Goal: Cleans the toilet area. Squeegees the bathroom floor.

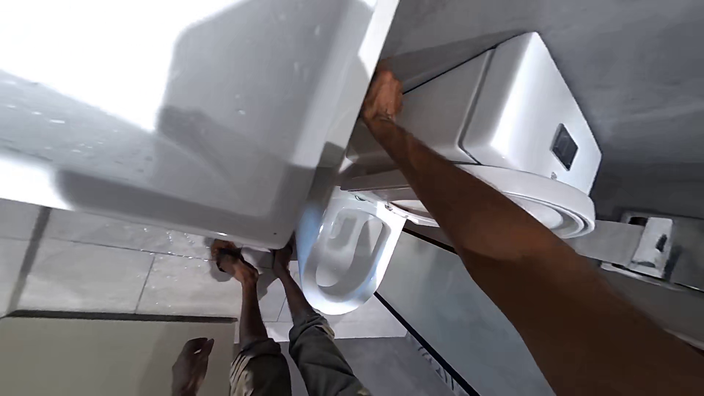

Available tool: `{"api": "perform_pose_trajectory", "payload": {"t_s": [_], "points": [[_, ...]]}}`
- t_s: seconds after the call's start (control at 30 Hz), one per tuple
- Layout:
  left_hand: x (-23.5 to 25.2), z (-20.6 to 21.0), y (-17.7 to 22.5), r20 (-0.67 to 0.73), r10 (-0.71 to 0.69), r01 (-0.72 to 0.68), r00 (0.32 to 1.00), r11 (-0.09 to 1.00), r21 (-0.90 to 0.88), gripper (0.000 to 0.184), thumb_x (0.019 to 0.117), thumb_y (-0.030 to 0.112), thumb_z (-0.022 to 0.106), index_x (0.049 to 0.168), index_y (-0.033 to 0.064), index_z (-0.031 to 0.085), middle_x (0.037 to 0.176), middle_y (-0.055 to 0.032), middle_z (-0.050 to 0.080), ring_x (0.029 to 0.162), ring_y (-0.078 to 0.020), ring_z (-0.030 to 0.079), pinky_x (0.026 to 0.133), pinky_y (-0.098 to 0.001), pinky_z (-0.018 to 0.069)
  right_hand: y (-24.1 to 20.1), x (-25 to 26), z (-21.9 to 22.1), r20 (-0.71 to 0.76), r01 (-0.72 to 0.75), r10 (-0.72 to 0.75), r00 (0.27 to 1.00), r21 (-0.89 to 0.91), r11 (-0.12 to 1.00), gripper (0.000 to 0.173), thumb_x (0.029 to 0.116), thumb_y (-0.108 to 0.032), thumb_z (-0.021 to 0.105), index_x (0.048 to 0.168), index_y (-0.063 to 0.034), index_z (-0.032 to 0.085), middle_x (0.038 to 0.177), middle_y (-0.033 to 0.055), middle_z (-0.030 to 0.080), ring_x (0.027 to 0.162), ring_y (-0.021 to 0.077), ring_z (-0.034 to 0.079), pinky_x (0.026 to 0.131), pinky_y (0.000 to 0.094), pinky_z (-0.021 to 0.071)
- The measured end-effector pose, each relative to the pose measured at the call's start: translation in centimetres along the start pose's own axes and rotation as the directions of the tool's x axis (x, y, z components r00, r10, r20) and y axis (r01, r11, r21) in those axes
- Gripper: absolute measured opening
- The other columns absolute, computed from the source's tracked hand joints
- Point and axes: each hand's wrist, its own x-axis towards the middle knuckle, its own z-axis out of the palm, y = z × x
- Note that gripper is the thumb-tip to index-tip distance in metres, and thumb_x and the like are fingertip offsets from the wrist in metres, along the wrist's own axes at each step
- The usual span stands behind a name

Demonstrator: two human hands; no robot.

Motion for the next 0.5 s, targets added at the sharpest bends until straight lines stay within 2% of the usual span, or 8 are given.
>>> {"api": "perform_pose_trajectory", "payload": {"t_s": [0.07,0.13,0.2,0.3,0.33,0.4,0.43,0.5], "points": [[0.2,0.0,0.5,-0.001,0.028,-0.029,1.0,0.999,-0.03,0.037,0.1041,0.021,0.059,0.129,-0.0065,0.059,0.12,-0.0289,0.066,0.111,-0.0422,0.064,0.096,-0.0603,0.0493,-0.5,-0.6,-0.6,0.058,-0.018,0.016,0.998,0.037,0.999,0.037,0.1012,-0.028,0.062,0.132,-0.0088,0.062,0.123,0.0188,0.07,0.114,0.0376,0.067,0.092,0.0582,0.0528],[0.4,0.3,2.0,-0.007,0.086,-0.087,0.996,0.993,-0.077,0.034,0.1039,0.019,0.06,0.127,-0.0062,0.06,0.118,-0.0273,0.067,0.108,-0.0395,0.066,0.096,-0.0584,0.0502,0.2,0.0,0.2,0.037,-0.02,0.016,0.999,0.102,0.995,0.033,0.1017,-0.034,0.061,0.127,-0.0139,0.067,0.12,0.0151,0.071,0.111,0.0348,0.068,0.09,0.0575,0.0537],[0.0,0.7,4.3,-0.008,0.146,-0.145,0.989,0.981,-0.131,0.033,0.1032,0.018,0.061,0.127,-0.0049,0.062,0.117,-0.0241,0.069,0.107,-0.0348,0.068,0.098,-0.0543,0.0524,0.7,-0.6,0.3,0.045,0.009,-0.015,0.999,0.136,0.991,0.035,0.1026,-0.03,0.06,0.131,-0.0119,0.067,0.124,0.018,0.07,0.114,0.0364,0.067,0.094,0.059,0.0524],[-2.3,0.9,7.9,0.05,0.183,-0.173,0.982,0.973,-0.155,0.038,0.1038,0.021,0.059,0.131,-0.0048,0.059,0.125,-0.0251,0.065,0.114,-0.0353,0.066,0.102,-0.0523,0.0511,-0.3,-3.8,-1.2,0.182,0.073,-0.06,0.981,-0.068,0.995,0.053,0.1024,-0.029,0.059,0.146,-0.0001,0.051,0.145,0.0253,0.055,0.135,0.0393,0.054,0.11,0.0567,0.0435],[-2.9,1.1,8.9,0.044,0.187,-0.179,0.981,0.974,-0.137,0.039,0.1029,0.023,0.06,0.132,-0.0032,0.059,0.131,-0.0246,0.062,0.118,-0.0358,0.064,0.103,-0.0528,0.0508,-0.2,-6.0,-1.4,0.166,0.137,-0.127,0.978,-0.055,0.989,0.06,0.1024,-0.032,0.058,0.149,0.0032,0.046,0.15,0.0266,0.05,0.139,0.0386,0.05,0.113,0.0543,0.0406],[-4.4,1.1,10.4,-0.024,0.188,-0.189,0.982,0.981,-0.053,0.043,0.0999,0.028,0.063,0.134,0.0013,0.06,0.141,-0.0246,0.055,0.127,-0.0408,0.057,0.106,-0.0601,0.0458,2.1,-10.9,0.8,0.041,0.301,-0.31,0.95,0.142,0.943,0.073,0.0989,-0.031,0.055,0.156,0.0063,0.03,0.157,0.0272,0.04,0.146,0.0348,0.041,0.12,0.0488,0.0348],[-5.4,0.9,11.0,-0.067,0.19,-0.191,0.98,0.981,-0.013,0.044,0.0986,0.029,0.065,0.134,0.003,0.061,0.144,-0.0241,0.053,0.13,-0.0423,0.054,0.106,-0.0627,0.0433,3.0,-13.5,2.7,-0.004,0.322,-0.33,0.944,0.217,0.921,0.068,0.0979,-0.023,0.055,0.154,0.0077,0.034,0.152,0.0286,0.046,0.142,0.0361,0.047,0.118,0.0491,0.0383],[-7.9,0.0,11.8,-0.128,0.198,-0.196,0.972,0.98,0.026,0.044,0.098,0.031,0.065,0.134,0.0058,0.062,0.146,-0.0221,0.052,0.132,-0.042,0.052,0.107,-0.0635,0.0417,3.4,-20.0,5.4,0.143,0.284,-0.334,0.932,0.288,0.915,0.042,0.1036,-0.019,0.055,0.135,0.0094,0.057,0.124,0.0271,0.066,0.114,0.0345,0.066,0.101,0.0485,0.0524]]}}
